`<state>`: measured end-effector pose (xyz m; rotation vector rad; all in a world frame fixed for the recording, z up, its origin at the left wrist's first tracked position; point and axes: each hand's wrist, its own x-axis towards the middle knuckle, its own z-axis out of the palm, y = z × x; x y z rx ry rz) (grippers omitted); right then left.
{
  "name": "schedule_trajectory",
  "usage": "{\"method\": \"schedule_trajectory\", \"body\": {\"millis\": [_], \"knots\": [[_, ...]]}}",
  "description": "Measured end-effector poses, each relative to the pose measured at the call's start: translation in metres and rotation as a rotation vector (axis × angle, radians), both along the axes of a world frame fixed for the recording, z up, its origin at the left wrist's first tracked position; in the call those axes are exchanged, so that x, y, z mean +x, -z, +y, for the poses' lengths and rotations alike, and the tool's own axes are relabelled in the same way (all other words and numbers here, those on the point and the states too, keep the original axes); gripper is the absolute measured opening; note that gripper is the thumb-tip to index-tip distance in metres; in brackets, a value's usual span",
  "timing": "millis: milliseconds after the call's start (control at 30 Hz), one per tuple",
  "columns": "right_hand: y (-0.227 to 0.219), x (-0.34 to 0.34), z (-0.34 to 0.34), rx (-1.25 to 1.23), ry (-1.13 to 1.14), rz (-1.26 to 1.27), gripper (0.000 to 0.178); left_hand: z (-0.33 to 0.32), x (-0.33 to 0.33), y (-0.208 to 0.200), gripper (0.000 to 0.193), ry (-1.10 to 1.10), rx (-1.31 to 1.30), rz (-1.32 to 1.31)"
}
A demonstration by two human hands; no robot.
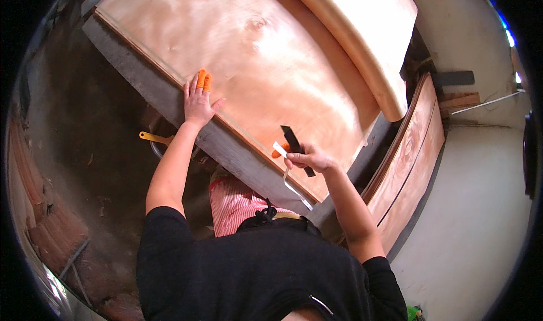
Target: The person uses a utility knife and a straightedge to cut a large sheet of wood veneer on a workbench. They repeatedly align the straightedge, score the veneer, and peel back the cut sections. The person also uses a brush to sweep debris from the work surface.
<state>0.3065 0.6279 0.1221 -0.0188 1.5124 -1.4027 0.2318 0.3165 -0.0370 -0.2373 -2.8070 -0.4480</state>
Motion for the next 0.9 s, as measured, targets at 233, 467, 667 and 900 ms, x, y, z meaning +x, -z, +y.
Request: {"method": "schedule_trajectory", "body": {"millis": [233, 467, 667, 900], "knots": [[0.0, 0.023, 0.025, -0.329, -0.154, -0.129, 0.027, 0.005, 0.003, 0.006, 0.075, -0.018, -0.024, 0.005], [0.013, 0.046, 0.067, -0.537, -0.003, -0.145, 0.03, 0.005, 0.003, 0.005, 0.067, -0.015, -0.072, 0.062], [0.028, 0.035, 0.07, -0.666, -0.012, -0.184, 0.024, 0.005, 0.001, 0.008, 0.064, -0.03, -0.082, 0.085], [0.027, -0.007, 0.003, -0.456, -0.151, -0.095, 0.031, 0.003, -0.001, 0.009, 0.056, -0.026, -0.052, 0.046]]}}
